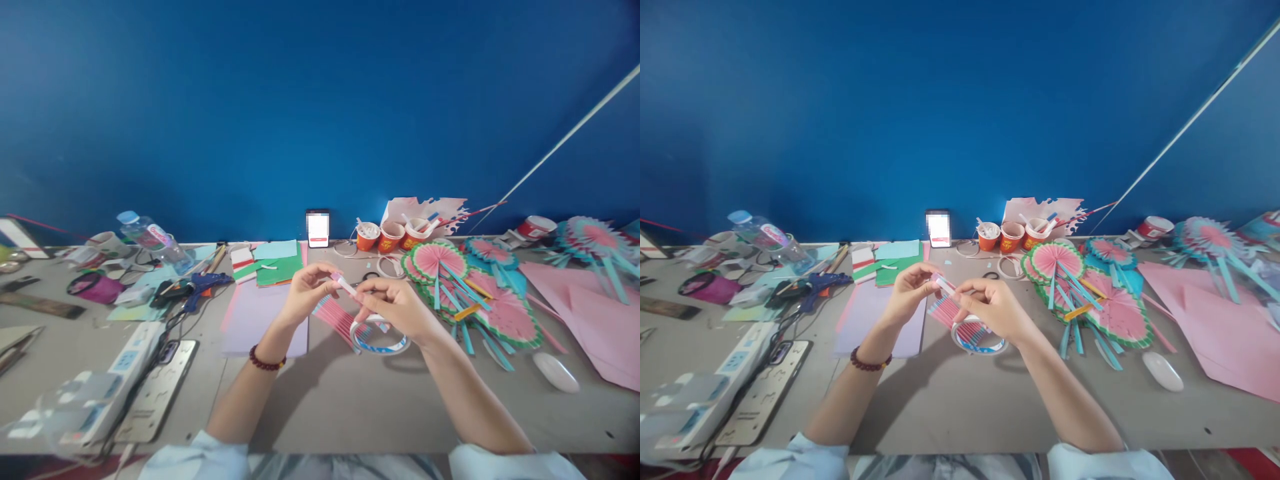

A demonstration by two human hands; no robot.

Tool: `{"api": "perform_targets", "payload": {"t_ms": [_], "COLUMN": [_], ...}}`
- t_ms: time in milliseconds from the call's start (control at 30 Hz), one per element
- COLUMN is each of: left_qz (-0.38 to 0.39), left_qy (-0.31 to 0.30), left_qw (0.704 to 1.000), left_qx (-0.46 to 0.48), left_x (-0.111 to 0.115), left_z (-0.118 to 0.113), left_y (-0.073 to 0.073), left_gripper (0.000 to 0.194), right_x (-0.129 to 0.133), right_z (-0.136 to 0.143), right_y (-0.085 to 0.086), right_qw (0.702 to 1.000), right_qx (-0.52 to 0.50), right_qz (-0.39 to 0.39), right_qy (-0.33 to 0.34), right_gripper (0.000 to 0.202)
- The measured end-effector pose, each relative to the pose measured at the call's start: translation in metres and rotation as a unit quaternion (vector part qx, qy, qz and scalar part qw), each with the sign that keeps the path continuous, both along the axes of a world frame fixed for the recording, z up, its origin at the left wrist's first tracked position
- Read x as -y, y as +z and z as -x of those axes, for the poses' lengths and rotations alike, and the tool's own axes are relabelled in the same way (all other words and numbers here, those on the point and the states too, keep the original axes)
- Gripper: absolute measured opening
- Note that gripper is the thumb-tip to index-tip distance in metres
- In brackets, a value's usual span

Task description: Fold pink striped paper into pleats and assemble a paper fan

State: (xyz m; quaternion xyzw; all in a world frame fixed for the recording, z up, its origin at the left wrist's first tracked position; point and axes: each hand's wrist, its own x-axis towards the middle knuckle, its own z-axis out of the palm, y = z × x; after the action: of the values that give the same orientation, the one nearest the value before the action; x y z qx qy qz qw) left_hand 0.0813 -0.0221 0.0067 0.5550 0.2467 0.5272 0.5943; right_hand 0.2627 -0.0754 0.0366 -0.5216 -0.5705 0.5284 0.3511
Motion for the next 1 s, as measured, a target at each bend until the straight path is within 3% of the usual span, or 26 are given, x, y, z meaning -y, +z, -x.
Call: {"api": "perform_targets", "payload": {"t_ms": [767, 1000], "left_qz": [0.000, -0.023], "left_qy": [-0.026, -0.057], "left_qw": [1.000, 0.998], "left_qx": [-0.012, 0.002], "left_x": [0.0019, 0.0008], "left_z": [0.0006, 0.0022], "left_y": [-0.0033, -0.0010], "left_gripper": [0.022, 0.013], "right_x": [-0.0018, -0.0023], "right_z": [0.0019, 0.0007], "right_y": [-0.0037, -0.0059], "right_qw": [0.999, 0.999], "right_qx": [0.022, 0.029], "right_qz": [-0.036, -0.027], "right_qy": [-0.001, 0.006], "right_gripper": [0.028, 0.031]}}
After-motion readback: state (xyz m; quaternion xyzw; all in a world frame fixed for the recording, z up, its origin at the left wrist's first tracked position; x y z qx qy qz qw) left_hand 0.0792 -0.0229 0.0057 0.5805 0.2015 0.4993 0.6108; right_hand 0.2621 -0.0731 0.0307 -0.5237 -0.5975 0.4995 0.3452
